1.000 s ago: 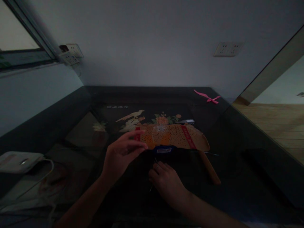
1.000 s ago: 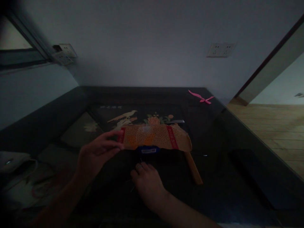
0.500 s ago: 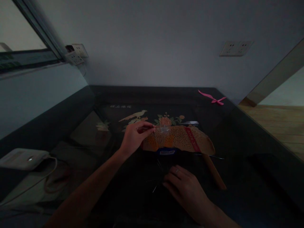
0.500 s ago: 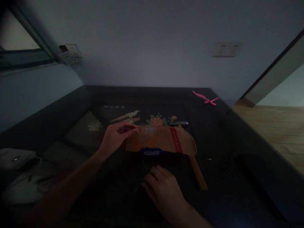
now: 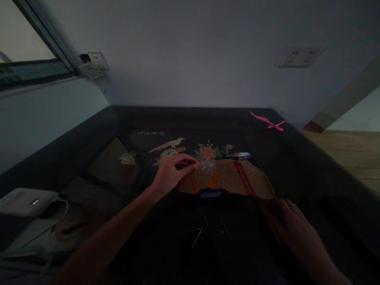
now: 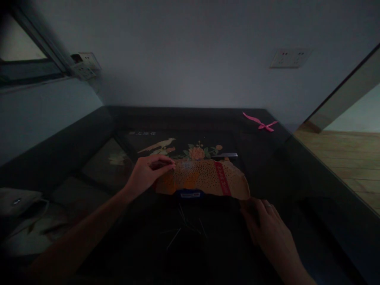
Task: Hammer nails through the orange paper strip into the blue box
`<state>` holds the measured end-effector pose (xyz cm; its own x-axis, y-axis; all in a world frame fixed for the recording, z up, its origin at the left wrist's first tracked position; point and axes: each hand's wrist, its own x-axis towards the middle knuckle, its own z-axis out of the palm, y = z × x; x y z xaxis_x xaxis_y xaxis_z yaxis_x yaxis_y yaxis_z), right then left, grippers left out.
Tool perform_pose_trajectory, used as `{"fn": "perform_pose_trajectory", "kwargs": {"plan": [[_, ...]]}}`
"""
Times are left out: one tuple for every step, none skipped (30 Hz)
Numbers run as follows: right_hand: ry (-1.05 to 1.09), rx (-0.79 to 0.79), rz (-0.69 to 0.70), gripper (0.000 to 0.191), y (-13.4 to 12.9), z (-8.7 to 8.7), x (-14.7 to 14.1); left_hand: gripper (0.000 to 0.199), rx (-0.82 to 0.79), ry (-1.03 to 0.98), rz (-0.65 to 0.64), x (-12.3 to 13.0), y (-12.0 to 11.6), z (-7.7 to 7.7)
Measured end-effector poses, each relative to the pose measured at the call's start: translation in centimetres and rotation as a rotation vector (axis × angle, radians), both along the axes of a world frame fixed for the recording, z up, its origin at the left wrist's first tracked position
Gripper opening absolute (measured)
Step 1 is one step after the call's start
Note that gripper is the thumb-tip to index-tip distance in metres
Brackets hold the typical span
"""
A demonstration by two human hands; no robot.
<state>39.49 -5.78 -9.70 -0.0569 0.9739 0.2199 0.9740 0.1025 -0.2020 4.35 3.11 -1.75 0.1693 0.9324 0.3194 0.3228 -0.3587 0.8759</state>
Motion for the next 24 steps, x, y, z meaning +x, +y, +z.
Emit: {"fn": "perform_pose_trajectory", "kwargs": {"plan": [[-0.002,-0.020,-0.020,0.045,0.3,-0.1,-0.2,0.008,-0.002,0.008,-0.005,0.0,0.0,0.0],[-0.007,-0.036,-0.036,0.045,0.6,-0.3,-0.5,0.007,-0.003,0.016,-0.007,0.0,0.0,0.0],[-0.011,-0.049,-0.045,0.046,0.9,-0.3,-0.8,0.007,-0.002,0.025,-0.007,0.0,0.0,0.0],[-0.013,-0.061,-0.046,0.047,1.2,-0.4,-1.0,0.007,0.000,0.035,-0.007,-0.1,0.0,0.0],[-0.014,-0.072,-0.041,0.049,1.5,-0.4,-1.3,0.007,0.003,0.045,-0.006,-0.2,0.0,0.0],[-0.013,-0.086,-0.031,0.050,1.7,-0.3,-1.5,0.007,0.006,0.053,-0.004,-0.3,0.0,0.0],[-0.013,-0.102,-0.019,0.051,2.0,-0.2,-1.6,0.007,0.008,0.056,-0.002,-0.4,0.0,0.0],[-0.013,-0.120,-0.006,0.051,2.2,-0.1,-1.8,0.007,0.008,0.057,0.001,-0.5,0.0,0.0],[-0.014,-0.135,0.004,0.049,2.4,0.0,-1.9,0.007,0.008,0.058,0.003,-0.6,0.0,0.1],[-0.013,-0.147,0.010,0.046,2.7,0.1,-1.9,0.007,0.009,0.061,0.005,-0.7,0.0,0.2],[-0.009,-0.157,0.013,0.043,2.8,0.2,-2.0,0.007,0.011,0.066,0.002,-0.8,0.1,0.3],[-0.002,-0.164,0.009,0.042,3.0,0.3,-1.9,0.007,0.014,0.074,-0.002,-0.8,0.1,0.4],[0.006,-0.170,0.000,0.042,3.2,0.4,-1.9,0.006,0.015,0.085,-0.010,-0.8,0.1,0.4],[0.016,-0.176,-0.008,0.043,3.4,0.4,-1.8,0.006,0.014,0.093,-0.019,-0.9,0.1,0.5],[0.021,-0.184,-0.015,0.045,3.6,0.5,-1.8,0.006,0.010,0.098,-0.028,-0.9,0.1,0.6],[0.019,-0.198,-0.024,0.047,3.7,0.6,-1.7,0.006,0.006,0.100,-0.036,-0.9,0.1,0.7],[0.009,-0.217,-0.033,0.046,3.9,0.7,-1.7,0.006,0.002,0.100,-0.041,-0.9,0.0,0.7],[-0.004,-0.236,-0.041,0.044,4.0,0.8,-1.7,0.006,-0.002,0.101,-0.045,-0.9,0.0,0.7],[-0.019,-0.254,-0.047,0.041,4.2,0.9,-1.6,0.006,-0.004,0.104,-0.048,-0.9,0.0,0.8],[-0.031,-0.266,-0.052,0.038,4.3,1.0,-1.6,0.006,-0.002,0.107,-0.049,-0.9,0.0,0.8],[-0.038,-0.271,-0.054,0.035,4.4,1.1,-1.5,0.006,0.002,0.113,-0.049,-0.9,-0.1,0.9],[-0.040,-0.269,-0.051,0.034,4.6,1.3,-1.4,0.005,0.008,0.119,-0.050,-0.9,-0.1,0.9],[-0.042,-0.261,-0.052,0.035,4.7,1.4,-1.3,0.006,0.015,0.123,-0.050,-0.9,-0.1,0.9],[-0.034,-0.252,-0.052,0.036,4.8,1.4,-1.1,0.006,0.023,0.126,-0.051,-0.9,-0.1,0.9]]}}
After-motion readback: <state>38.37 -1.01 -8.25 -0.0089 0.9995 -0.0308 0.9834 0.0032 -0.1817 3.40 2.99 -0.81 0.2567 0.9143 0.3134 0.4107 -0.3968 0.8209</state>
